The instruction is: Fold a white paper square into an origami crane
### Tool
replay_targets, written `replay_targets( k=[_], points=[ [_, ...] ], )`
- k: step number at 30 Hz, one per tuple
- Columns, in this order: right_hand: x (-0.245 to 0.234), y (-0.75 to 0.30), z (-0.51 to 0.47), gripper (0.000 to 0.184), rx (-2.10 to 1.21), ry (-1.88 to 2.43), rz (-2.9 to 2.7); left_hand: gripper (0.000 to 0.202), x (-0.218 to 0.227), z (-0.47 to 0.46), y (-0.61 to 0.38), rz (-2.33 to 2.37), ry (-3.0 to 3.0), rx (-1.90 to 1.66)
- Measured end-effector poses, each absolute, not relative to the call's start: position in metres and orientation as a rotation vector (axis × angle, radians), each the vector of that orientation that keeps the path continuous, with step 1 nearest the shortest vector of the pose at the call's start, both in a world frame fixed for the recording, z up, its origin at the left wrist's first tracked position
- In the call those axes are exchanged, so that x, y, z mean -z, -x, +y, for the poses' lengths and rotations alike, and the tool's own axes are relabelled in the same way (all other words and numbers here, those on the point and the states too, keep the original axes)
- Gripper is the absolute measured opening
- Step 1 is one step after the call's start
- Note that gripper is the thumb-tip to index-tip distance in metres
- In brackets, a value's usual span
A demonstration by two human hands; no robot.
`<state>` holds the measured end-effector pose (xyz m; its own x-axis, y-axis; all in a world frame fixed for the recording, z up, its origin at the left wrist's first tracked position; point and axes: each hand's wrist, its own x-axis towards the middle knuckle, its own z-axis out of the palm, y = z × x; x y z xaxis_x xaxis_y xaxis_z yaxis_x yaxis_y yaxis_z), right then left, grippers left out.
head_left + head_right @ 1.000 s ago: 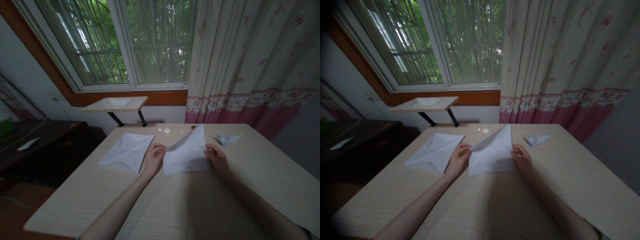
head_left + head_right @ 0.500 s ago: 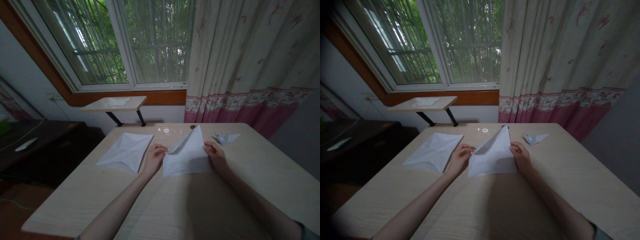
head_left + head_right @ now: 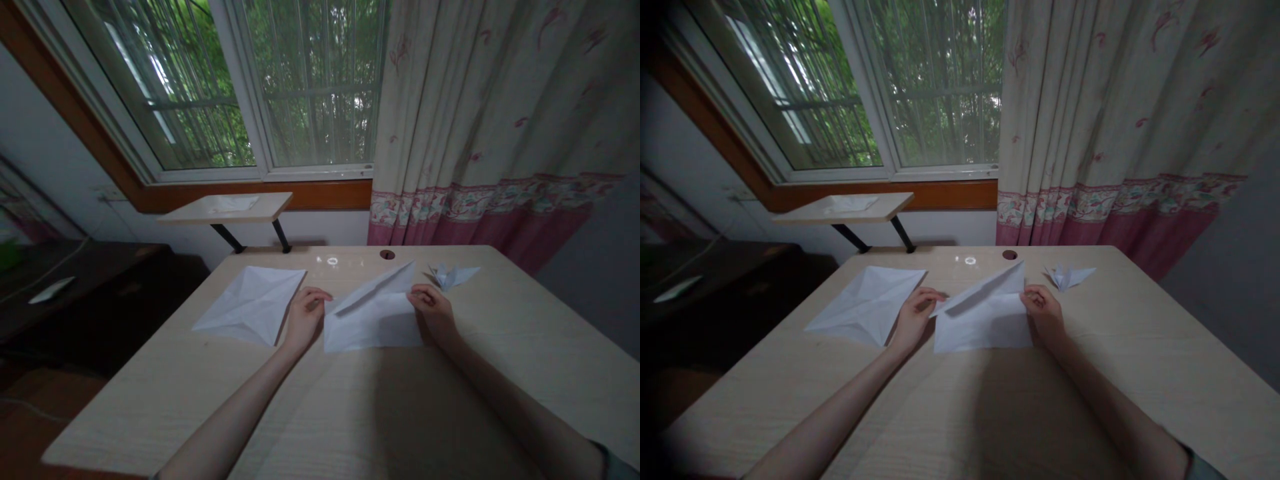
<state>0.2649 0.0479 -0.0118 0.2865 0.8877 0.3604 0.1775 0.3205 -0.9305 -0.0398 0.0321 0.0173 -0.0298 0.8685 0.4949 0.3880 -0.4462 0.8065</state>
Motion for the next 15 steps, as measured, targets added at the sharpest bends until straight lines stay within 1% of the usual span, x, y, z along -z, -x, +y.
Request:
replay_targets(
  k=[10, 15],
  points=[
    [0.008, -0.274, 0.045, 0.027, -0.64, 1.104, -1.283, 0.017, -0.009, 0.037, 0.043, 1.272, -1.71, -1.522],
    [0.01, -0.276, 0.046, 0.026, -0.64, 1.101, -1.316, 0.018, -0.006, 0.039, 0.045, 1.265, -1.693, -1.529]
  ],
)
